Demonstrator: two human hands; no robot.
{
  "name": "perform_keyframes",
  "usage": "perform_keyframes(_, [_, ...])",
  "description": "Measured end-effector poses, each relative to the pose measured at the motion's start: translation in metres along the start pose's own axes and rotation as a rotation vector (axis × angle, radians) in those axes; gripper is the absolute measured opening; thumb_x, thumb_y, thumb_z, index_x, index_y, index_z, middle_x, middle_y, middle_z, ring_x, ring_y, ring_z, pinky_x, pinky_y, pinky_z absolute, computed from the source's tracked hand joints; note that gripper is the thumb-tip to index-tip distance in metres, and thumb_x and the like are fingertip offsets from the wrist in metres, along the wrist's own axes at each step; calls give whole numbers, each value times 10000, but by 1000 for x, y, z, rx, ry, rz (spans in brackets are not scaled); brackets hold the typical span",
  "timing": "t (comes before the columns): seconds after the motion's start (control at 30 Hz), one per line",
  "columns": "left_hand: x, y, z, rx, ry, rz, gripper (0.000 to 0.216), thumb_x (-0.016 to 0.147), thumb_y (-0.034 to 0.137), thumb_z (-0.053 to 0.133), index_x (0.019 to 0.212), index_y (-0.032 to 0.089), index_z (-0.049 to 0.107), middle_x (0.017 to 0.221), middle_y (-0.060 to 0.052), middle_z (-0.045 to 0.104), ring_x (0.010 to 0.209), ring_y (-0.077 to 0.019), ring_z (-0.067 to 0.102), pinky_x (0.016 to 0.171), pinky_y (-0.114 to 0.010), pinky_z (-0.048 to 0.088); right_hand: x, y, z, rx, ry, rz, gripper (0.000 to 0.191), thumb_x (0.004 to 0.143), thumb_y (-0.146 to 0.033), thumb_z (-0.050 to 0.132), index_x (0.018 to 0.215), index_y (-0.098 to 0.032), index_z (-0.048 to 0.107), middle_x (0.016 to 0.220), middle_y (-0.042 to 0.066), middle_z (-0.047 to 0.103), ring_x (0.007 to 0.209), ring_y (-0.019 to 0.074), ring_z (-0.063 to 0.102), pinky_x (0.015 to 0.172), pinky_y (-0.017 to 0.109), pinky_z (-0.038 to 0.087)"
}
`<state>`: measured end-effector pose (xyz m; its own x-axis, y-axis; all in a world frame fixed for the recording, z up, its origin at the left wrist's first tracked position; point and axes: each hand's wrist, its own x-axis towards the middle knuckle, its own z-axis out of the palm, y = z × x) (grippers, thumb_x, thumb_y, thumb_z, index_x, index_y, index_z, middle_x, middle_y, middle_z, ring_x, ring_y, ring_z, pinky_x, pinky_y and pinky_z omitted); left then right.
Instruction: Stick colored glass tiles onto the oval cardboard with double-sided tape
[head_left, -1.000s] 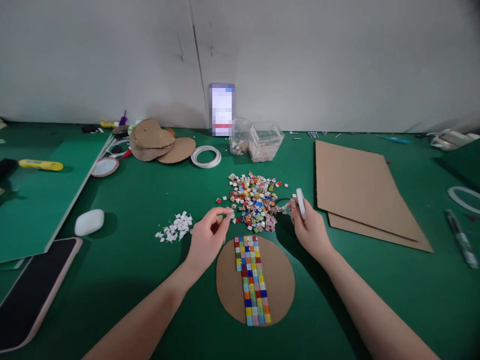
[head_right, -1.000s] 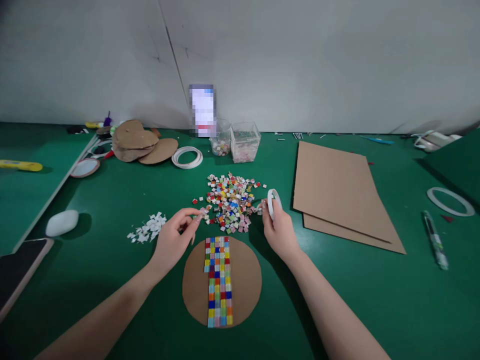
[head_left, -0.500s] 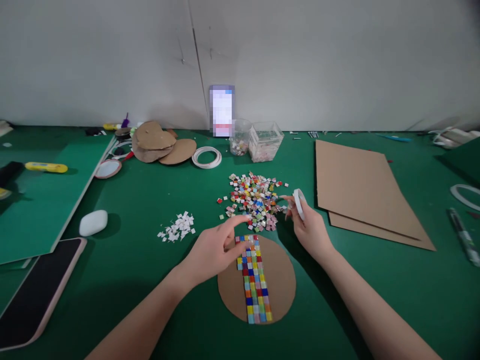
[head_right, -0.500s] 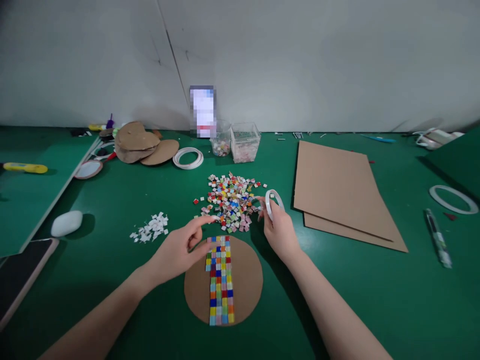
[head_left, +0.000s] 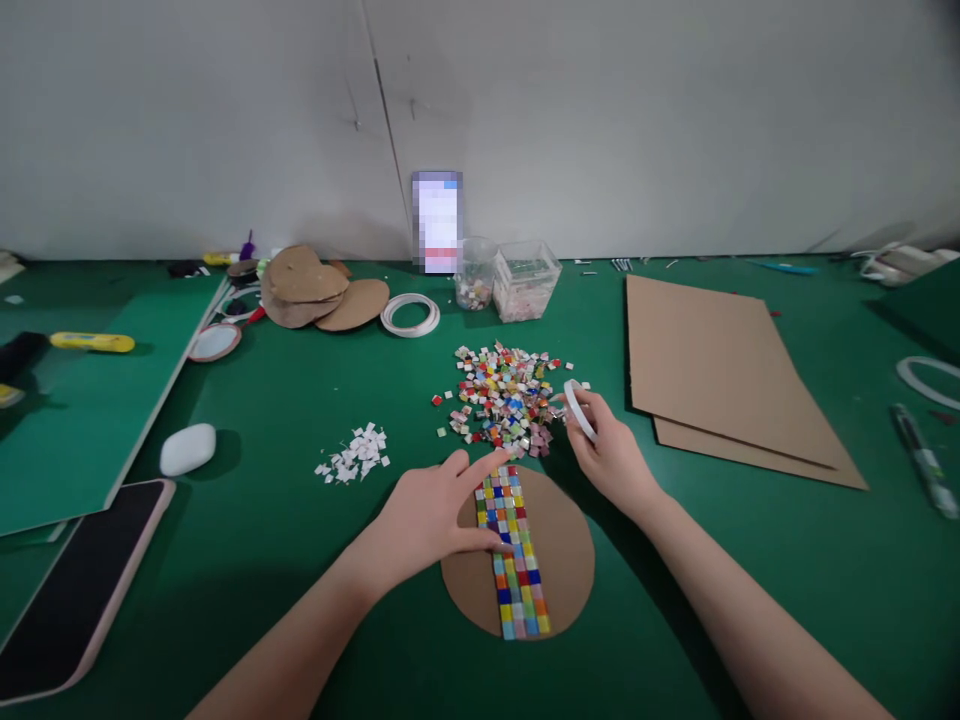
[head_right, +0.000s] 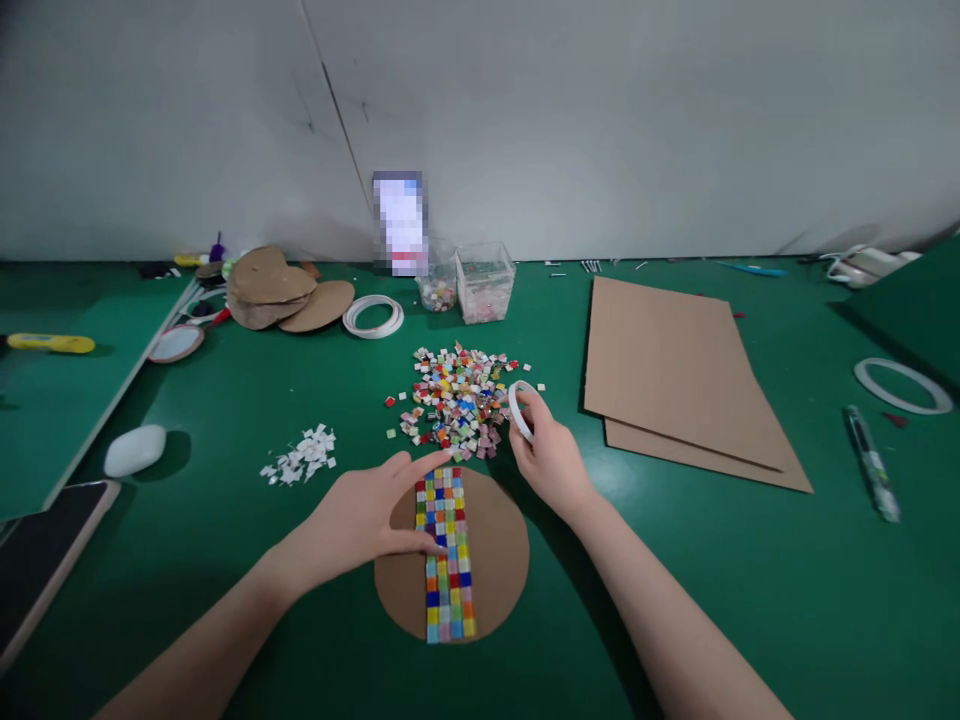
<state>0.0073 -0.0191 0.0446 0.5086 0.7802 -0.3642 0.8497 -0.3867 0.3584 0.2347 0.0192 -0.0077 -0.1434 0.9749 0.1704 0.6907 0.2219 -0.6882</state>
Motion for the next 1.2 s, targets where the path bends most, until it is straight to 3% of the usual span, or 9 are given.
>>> perform_keyframes(0.3, [0, -1, 3, 2, 39, 6, 670, 785, 623, 385, 1358, 369, 149, 933, -13, 506, 668, -136, 536, 468, -189, 324, 0, -4, 2, -102, -12, 28, 313, 786, -192, 370, 1039, -174, 553, 647, 38, 602, 435, 153, 509, 424, 248, 363])
perform_keyframes(0.47, [0, -1, 5, 29, 56, 8, 663, 785, 609, 401, 1354, 333, 202, 925, -17, 509, 661, -139, 536, 468, -199, 330, -3, -8, 5, -104, 13, -18, 322, 775, -183, 374, 1050, -173, 540, 701, 58, 619, 433, 156, 510, 439, 259, 383])
perform_keyframes(0.67, [0, 0, 10, 66, 80, -20, 662, 781, 590, 429, 1353, 316, 238, 926, -27, 508, 664, -149, 536, 450, -199, 316, -8, -20, 9, -10, -47, -38, 303, 796, -207, 398, 1077, -179, 509, 771, 61, 637, 531, 170, 558, 495, 257, 420])
perform_keyframes(0.83, [3, -1, 13, -74, 141, -71, 628, 791, 612, 384, 1322, 290, 295, 876, -17, 530, 603, -125, 520, 435, -190, 301, -11, -25, 7, 93, -60, -45, 275, 802, -185, 399, 1054, -187, 510, 656, 8, 577, 458, 126, 488, 457, 223, 388])
perform_keyframes(1.07, [5, -5, 17, -319, 338, -136, 422, 899, 458, 274, 1283, 285, 309, 603, 55, 430, 485, -99, 441, 432, -191, 300, -10, -23, -2, 91, 19, -33, 280, 800, -227, 439, 1029, -169, 588, 629, 7, 563, 433, 104, 437, 414, 212, 348])
perform_keyframes(1.2, [5, -4, 18, -330, 325, -123, 399, 908, 403, 282, 1288, 282, 305, 627, 48, 479, 472, -92, 446, 428, -191, 303, -5, -11, -9, 101, 105, 37, 327, 791, -237, 447, 1053, -133, 612, 603, 6, 553, 425, 96, 390, 411, 212, 333])
